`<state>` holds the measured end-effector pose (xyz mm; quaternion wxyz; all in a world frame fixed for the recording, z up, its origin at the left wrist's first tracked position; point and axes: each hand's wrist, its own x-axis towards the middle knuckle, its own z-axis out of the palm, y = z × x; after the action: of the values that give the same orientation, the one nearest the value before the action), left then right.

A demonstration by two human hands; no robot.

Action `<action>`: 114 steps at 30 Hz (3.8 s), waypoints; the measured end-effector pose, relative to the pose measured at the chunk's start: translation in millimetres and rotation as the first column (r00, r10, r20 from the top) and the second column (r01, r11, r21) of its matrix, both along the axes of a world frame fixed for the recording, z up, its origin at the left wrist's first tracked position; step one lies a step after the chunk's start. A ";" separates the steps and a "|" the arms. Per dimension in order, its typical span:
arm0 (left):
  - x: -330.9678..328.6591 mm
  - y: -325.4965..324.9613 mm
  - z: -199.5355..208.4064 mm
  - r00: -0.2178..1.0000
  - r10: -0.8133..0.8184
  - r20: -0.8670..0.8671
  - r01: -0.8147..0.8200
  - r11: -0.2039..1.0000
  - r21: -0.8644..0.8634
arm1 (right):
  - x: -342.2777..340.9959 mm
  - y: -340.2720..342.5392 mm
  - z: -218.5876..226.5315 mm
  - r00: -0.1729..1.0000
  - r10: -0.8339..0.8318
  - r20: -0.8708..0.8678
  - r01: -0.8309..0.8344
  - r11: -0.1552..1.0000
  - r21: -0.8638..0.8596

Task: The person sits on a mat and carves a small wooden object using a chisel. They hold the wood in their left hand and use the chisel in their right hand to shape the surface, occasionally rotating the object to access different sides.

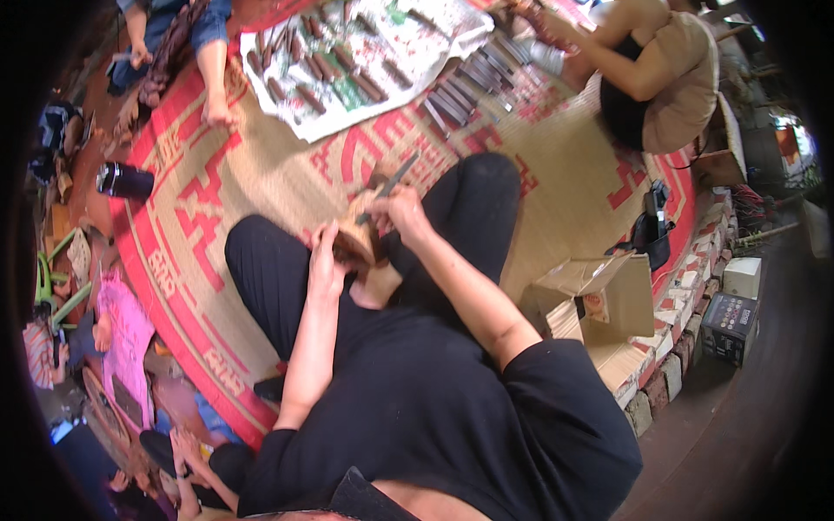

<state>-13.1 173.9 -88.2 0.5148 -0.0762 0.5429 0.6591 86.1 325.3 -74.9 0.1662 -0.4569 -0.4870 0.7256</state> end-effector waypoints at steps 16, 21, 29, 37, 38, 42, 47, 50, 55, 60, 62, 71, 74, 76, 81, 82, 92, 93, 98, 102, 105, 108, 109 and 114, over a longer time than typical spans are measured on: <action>-1.6 1.5 8.5 1.000 0.009 0.023 -0.009 1.000 -0.001 | 17.0 -6.7 1.6 1.000 0.005 -0.006 -0.006 0.988 -0.154; 0.7 0.6 2.3 0.998 0.059 0.023 -0.059 0.998 0.000 | 15.2 -7.9 -3.8 0.995 -0.089 -0.036 0.086 0.992 -0.097; 1.0 2.4 5.3 0.999 0.038 0.029 -0.038 0.999 0.005 | 9.5 -6.3 -3.3 0.998 -0.059 -0.018 0.057 0.995 -0.083; -0.1 2.1 4.1 0.998 0.051 0.040 -0.050 0.999 -0.018 | 3.9 -8.7 3.5 0.999 -0.004 -0.044 -0.001 0.994 -0.108; 0.8 2.5 4.1 0.998 0.049 0.035 -0.048 0.999 -0.019 | 4.7 -4.8 -1.4 1.000 -0.006 -0.030 0.004 0.997 -0.082; 0.6 2.1 2.2 0.999 0.043 0.008 -0.043 0.999 -0.012 | 0.4 -6.3 10.9 0.999 -0.031 -0.042 0.025 0.992 -0.120; 0.0 2.1 4.0 0.999 0.043 0.028 -0.042 0.998 -0.040 | -0.2 -5.6 9.9 0.999 0.042 -0.003 -0.042 0.995 -0.087; 0.1 1.9 0.4 0.999 0.031 0.005 -0.031 0.999 -0.019 | 0.8 -2.7 6.8 1.000 -0.006 -0.005 0.005 0.998 -0.059; -0.5 1.4 3.9 0.999 0.031 0.036 -0.031 0.999 -0.007 | 4.1 -10.3 12.0 0.998 0.030 -0.047 -0.036 0.990 -0.138; 1.1 1.9 2.8 0.998 0.046 0.030 -0.046 0.999 -0.022 | 9.3 -4.9 -3.1 0.999 -0.020 -0.037 0.018 0.999 -0.050; 1.1 1.9 1.9 0.998 0.051 0.029 -0.050 0.999 -0.016 | 7.9 -6.9 5.8 0.998 -0.031 -0.051 0.026 0.993 -0.111; 1.3 2.1 2.5 0.998 0.051 0.023 -0.050 0.998 -0.027 | 8.4 -4.2 2.5 1.000 0.007 -0.021 -0.008 0.996 -0.084; 0.5 2.6 3.3 0.998 0.050 0.036 -0.049 0.999 -0.023 | 9.2 -10.0 11.0 0.999 0.023 -0.040 -0.028 0.989 -0.146; 0.3 2.8 5.0 0.998 0.049 0.040 -0.048 0.998 -0.028 | 12.4 -12.9 7.6 0.997 0.078 -0.015 -0.080 0.978 -0.191; 1.6 2.6 4.8 0.999 0.045 0.008 -0.045 0.999 -0.017 | 15.4 -9.9 -1.1 0.998 -0.056 -0.008 0.053 0.983 -0.176; 2.1 3.1 5.3 0.999 0.045 0.003 -0.045 0.999 -0.023 | 17.1 -9.3 1.6 0.999 -0.042 -0.022 0.038 0.983 -0.179; -4.6 0.8 -14.3 0.935 0.033 0.353 -0.081 0.989 0.121 | 14.0 -13.3 1.3 0.990 -0.114 -0.080 0.100 0.982 -0.162; -5.6 0.2 -15.0 0.924 0.026 0.382 -0.087 0.986 0.145 | 12.2 -12.7 3.7 0.995 -0.062 -0.083 0.048 0.985 -0.166; -5.6 2.9 -12.7 0.901 0.037 0.431 -0.113 0.982 0.153 | 11.0 -2.0 -5.3 0.999 0.001 -0.038 -0.006 0.992 -0.126; -7.0 0.7 -15.9 0.885 0.053 0.462 -0.120 0.986 0.117 | 7.3 -3.1 6.4 0.998 -0.004 -0.066 -0.004 0.992 -0.122; -7.3 0.7 -17.4 0.896 0.013 0.444 -0.100 0.980 0.172 | 4.9 -7.1 12.6 0.995 0.079 -0.052 -0.084 0.991 -0.105; -5.2 2.8 -10.2 0.888 0.057 0.456 -0.122 0.986 0.115 | 5.7 -2.0 1.7 0.998 0.063 -0.026 -0.065 0.994 -0.089; -4.9 3.7 -6.2 0.888 0.067 0.455 -0.125 0.987 0.097 | 4.4 -0.1 0.2 0.999 0.037 -0.025 -0.039 0.996 -0.086; -6.9 1.6 -15.7 0.868 0.049 0.495 -0.142 0.978 0.152 | 8.2 -5.9 9.1 0.995 0.089 -0.054 -0.095 0.989 -0.116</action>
<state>-20.0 175.5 -103.9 0.6065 -0.2193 0.3281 0.6902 94.3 319.4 -65.8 0.1169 -0.4252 -0.4594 0.7710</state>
